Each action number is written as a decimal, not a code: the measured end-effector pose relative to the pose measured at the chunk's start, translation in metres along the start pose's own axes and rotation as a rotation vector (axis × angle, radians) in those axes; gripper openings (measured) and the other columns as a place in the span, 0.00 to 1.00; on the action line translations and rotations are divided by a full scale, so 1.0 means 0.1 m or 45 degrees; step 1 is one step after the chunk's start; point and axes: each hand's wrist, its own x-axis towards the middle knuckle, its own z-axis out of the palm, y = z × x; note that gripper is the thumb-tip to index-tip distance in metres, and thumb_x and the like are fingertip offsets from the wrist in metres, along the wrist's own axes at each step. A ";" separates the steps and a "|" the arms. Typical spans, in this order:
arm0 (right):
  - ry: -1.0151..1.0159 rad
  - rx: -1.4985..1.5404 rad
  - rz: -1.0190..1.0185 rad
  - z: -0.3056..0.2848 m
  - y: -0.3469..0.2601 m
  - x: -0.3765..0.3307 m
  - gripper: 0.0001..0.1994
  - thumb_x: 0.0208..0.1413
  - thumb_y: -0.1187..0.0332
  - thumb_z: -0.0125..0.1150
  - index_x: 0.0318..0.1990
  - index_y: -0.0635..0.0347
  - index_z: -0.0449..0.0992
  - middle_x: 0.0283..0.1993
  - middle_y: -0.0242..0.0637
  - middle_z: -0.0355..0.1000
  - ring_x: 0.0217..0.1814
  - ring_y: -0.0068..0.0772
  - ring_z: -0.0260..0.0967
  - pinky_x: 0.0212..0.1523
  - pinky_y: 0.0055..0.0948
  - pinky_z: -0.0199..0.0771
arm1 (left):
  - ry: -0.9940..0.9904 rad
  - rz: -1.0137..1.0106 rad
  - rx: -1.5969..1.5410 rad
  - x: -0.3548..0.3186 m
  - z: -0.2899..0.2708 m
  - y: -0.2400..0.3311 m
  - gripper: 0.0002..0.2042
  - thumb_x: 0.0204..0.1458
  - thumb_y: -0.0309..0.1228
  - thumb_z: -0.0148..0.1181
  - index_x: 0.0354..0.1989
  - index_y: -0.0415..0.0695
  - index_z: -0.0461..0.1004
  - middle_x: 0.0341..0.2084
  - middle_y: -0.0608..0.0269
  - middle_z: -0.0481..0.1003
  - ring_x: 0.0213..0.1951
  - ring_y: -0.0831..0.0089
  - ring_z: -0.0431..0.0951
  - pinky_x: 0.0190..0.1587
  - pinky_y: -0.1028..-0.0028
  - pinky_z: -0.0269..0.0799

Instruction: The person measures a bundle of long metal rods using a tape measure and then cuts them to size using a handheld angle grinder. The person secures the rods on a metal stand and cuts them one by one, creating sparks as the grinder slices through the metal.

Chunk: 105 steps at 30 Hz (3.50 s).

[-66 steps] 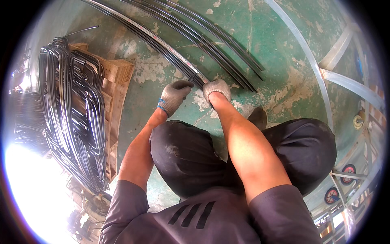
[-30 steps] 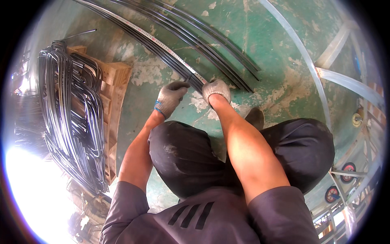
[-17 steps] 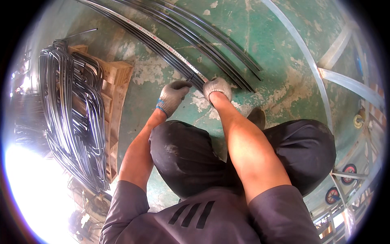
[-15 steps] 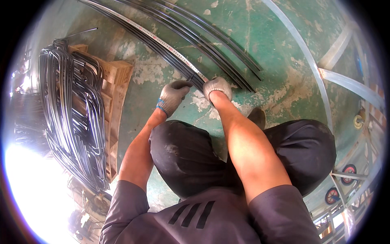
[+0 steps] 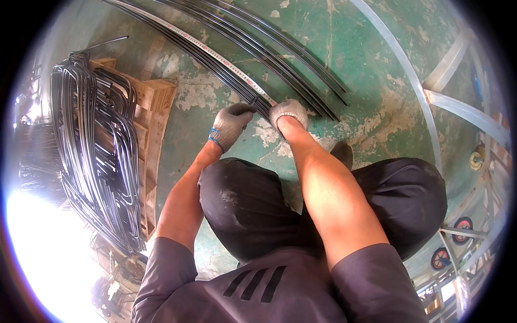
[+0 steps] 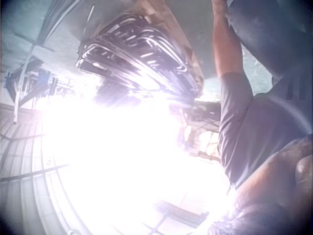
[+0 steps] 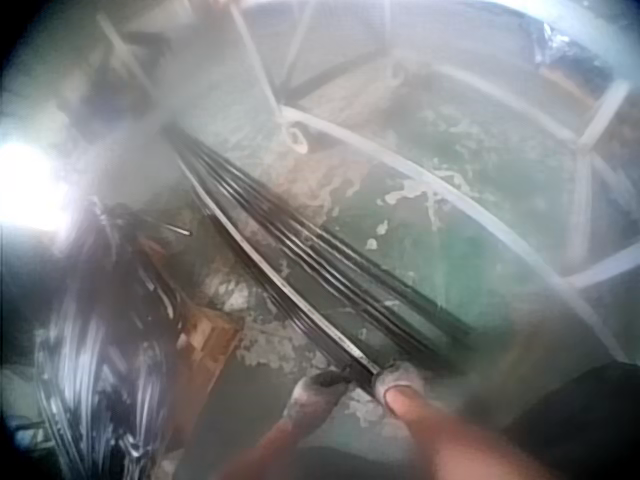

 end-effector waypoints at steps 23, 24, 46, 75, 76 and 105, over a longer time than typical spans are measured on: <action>-0.004 -0.029 -0.042 0.05 0.06 0.08 0.28 0.68 0.44 0.68 0.59 0.59 0.89 0.67 0.53 0.83 0.71 0.59 0.80 0.68 0.46 0.82 | 0.006 -0.035 -0.053 -0.02 -0.04 0.05 0.14 0.64 0.27 0.66 0.55 0.41 0.90 0.37 0.66 0.86 0.35 0.78 0.79 0.43 0.72 0.78; -0.017 -0.016 -0.041 0.00 0.06 0.03 0.27 0.68 0.45 0.67 0.59 0.59 0.89 0.67 0.53 0.82 0.72 0.59 0.80 0.69 0.45 0.82 | 0.022 -0.046 -0.129 -0.07 -0.06 0.08 0.14 0.65 0.27 0.66 0.55 0.41 0.90 0.35 0.67 0.85 0.34 0.79 0.78 0.41 0.73 0.77; 0.108 -0.109 -0.424 0.15 0.28 0.01 0.16 0.64 0.62 0.64 0.55 0.54 0.90 0.54 0.52 0.88 0.52 0.50 0.89 0.54 0.46 0.86 | 0.393 0.299 -0.682 -1.69 -0.51 1.13 0.12 0.72 0.28 0.65 0.58 0.37 0.85 0.24 0.73 0.72 0.21 0.84 0.63 0.25 0.78 0.55; -0.011 0.658 -0.229 0.09 -0.02 0.06 0.08 0.56 0.68 0.68 0.27 0.60 0.81 0.22 0.35 0.75 0.20 0.31 0.69 0.22 0.39 0.64 | 0.484 0.357 -1.029 -2.18 -0.37 1.24 0.13 0.73 0.31 0.62 0.59 0.37 0.83 0.23 0.72 0.70 0.19 0.84 0.62 0.21 0.78 0.53; -0.023 0.697 -0.217 0.08 -0.03 0.05 0.08 0.56 0.68 0.68 0.27 0.60 0.81 0.23 0.34 0.75 0.20 0.30 0.69 0.21 0.38 0.63 | 0.491 0.342 -1.080 -2.18 -0.37 1.22 0.12 0.73 0.31 0.63 0.57 0.38 0.85 0.23 0.72 0.71 0.19 0.85 0.62 0.22 0.79 0.53; 0.458 -0.763 -0.647 0.34 0.33 -0.51 0.35 0.58 0.44 0.80 0.65 0.56 0.78 0.66 0.43 0.79 0.68 0.46 0.79 0.64 0.43 0.83 | 0.487 0.289 -0.948 -1.99 -0.45 1.22 0.12 0.71 0.30 0.65 0.57 0.38 0.85 0.24 0.73 0.71 0.19 0.85 0.61 0.21 0.78 0.50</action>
